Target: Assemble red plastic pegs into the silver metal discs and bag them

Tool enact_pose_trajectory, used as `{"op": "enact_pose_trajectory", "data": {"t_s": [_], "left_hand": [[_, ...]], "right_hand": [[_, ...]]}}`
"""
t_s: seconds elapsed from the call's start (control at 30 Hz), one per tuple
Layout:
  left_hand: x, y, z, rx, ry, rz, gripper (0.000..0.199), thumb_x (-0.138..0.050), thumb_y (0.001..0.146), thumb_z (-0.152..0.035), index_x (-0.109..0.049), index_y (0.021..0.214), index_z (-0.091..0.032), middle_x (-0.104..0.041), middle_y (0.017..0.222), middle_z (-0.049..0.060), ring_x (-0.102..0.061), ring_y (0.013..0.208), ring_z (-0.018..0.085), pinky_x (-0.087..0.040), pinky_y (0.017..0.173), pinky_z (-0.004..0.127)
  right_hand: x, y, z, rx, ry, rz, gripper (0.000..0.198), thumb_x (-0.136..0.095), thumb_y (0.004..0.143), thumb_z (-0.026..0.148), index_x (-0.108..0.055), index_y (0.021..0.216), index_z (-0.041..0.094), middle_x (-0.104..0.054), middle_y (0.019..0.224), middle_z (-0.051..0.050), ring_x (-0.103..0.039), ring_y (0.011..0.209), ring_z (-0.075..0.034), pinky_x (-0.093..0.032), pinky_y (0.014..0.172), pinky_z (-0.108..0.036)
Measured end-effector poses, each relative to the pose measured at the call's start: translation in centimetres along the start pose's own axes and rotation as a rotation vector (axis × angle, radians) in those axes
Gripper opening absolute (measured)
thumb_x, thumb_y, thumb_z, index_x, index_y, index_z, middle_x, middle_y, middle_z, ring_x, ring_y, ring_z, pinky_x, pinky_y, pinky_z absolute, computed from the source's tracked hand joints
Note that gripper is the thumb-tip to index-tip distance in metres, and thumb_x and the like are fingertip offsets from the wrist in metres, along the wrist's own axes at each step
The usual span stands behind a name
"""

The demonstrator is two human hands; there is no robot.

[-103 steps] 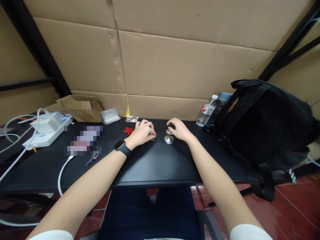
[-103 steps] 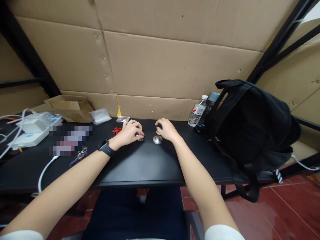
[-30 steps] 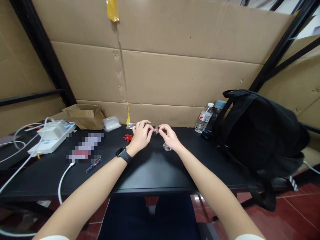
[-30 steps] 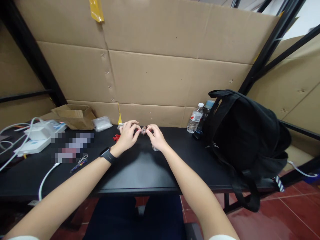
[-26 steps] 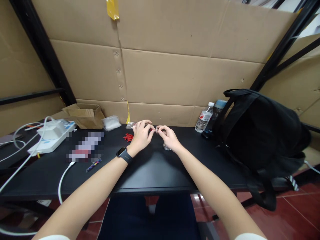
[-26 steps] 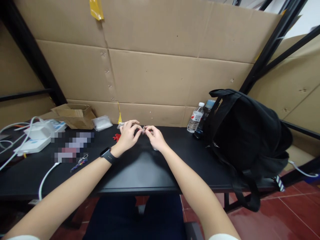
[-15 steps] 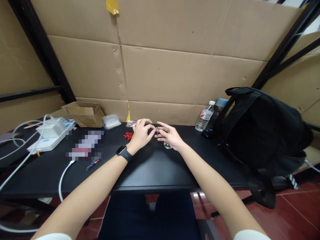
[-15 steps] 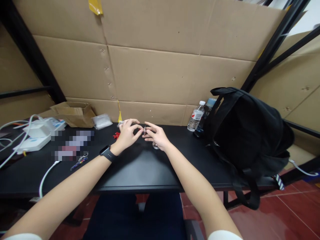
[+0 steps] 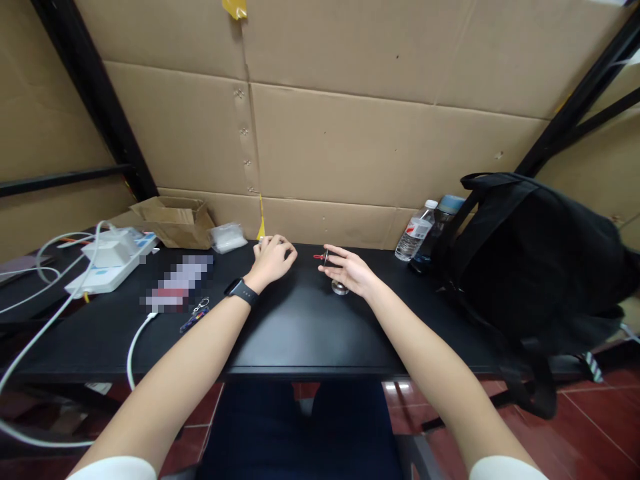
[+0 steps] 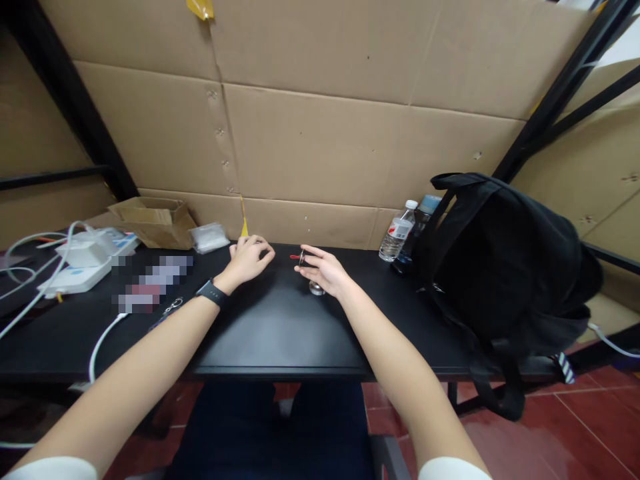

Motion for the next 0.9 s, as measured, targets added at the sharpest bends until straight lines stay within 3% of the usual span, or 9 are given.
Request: {"op": "enact_pose_trajectory", "data": {"t_s": [0.13, 0.3, 0.43, 0.57, 0.67, 0.9], "left_hand": [[-0.8, 0.3, 3.9, 0.121, 0.113, 0.096, 0.031, -0.050, 0.096, -0.047, -0.071, 0.110, -0.029, -0.058, 0.137, 0.011, -0.041, 0.129, 0.036, -0.037, 0.099, 0.052], [0.5, 0.4, 8.8, 0.276, 0.255, 0.078, 0.050, -0.050, 0.093, -0.043, -0.057, 0.135, -0.017, -0.057, 0.139, 0.022, -0.040, 0.131, 0.043, -0.035, 0.100, 0.057], [1.7, 0.0, 12.7, 0.386, 0.299, 0.021, 0.043, -0.048, 0.089, -0.027, -0.063, 0.129, -0.018, -0.067, 0.125, 0.021, -0.047, 0.126, 0.040, -0.031, 0.098, 0.058], [2.6, -0.9, 16.1, 0.546, 0.312, -0.061, 0.040, -0.047, 0.087, -0.022, -0.070, 0.120, -0.023, -0.074, 0.106, 0.018, -0.057, 0.111, 0.037, -0.029, 0.095, 0.055], [2.8, -1.2, 17.3, 0.605, 0.285, -0.081, 0.038, -0.047, 0.088, -0.020, -0.070, 0.118, -0.025, -0.074, 0.103, 0.017, -0.059, 0.107, 0.036, -0.027, 0.095, 0.053], [2.6, -1.1, 17.3, 0.581, 0.242, -0.068, 0.036, -0.052, 0.088, -0.025, -0.071, 0.118, -0.024, -0.074, 0.108, 0.018, -0.056, 0.114, 0.037, -0.025, 0.098, 0.053]], "right_hand": [[1.3, 0.0, 0.7, 0.016, 0.087, -0.098, 0.037, -0.065, 0.087, 0.009, -0.069, 0.121, 0.020, -0.073, 0.106, -0.010, -0.078, 0.084, -0.022, -0.064, 0.070, -0.027], [2.1, -0.2, 1.8, 0.083, 0.117, -0.143, 0.028, -0.074, 0.087, 0.020, -0.071, 0.114, 0.021, -0.073, 0.106, -0.008, -0.078, 0.082, -0.021, -0.064, 0.071, -0.028], [2.5, -0.2, 2.2, 0.121, 0.084, -0.179, 0.036, -0.078, 0.082, 0.016, -0.070, 0.117, 0.021, -0.074, 0.100, -0.005, -0.077, 0.078, -0.018, -0.064, 0.073, -0.027], [2.7, -0.1, 2.1, 0.112, 0.046, -0.197, 0.043, -0.081, 0.079, 0.015, -0.069, 0.119, 0.022, -0.074, 0.098, -0.004, -0.076, 0.077, -0.017, -0.063, 0.075, -0.029], [2.7, -0.1, 2.0, 0.101, 0.023, -0.195, 0.044, -0.081, 0.079, 0.014, -0.069, 0.120, 0.023, -0.075, 0.098, -0.004, -0.076, 0.078, -0.017, -0.063, 0.078, -0.030], [2.5, -0.2, 2.1, 0.105, -0.009, -0.177, 0.045, -0.082, 0.079, 0.015, -0.069, 0.121, 0.025, -0.075, 0.100, -0.005, -0.076, 0.081, -0.018, -0.061, 0.083, -0.033]]}}
Point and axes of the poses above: each hand's wrist, its own y-axis towards the middle knuckle, its own x-axis out of the back of the hand, z = x × y, the point moved 9 cm from there along y, towards the middle knuckle
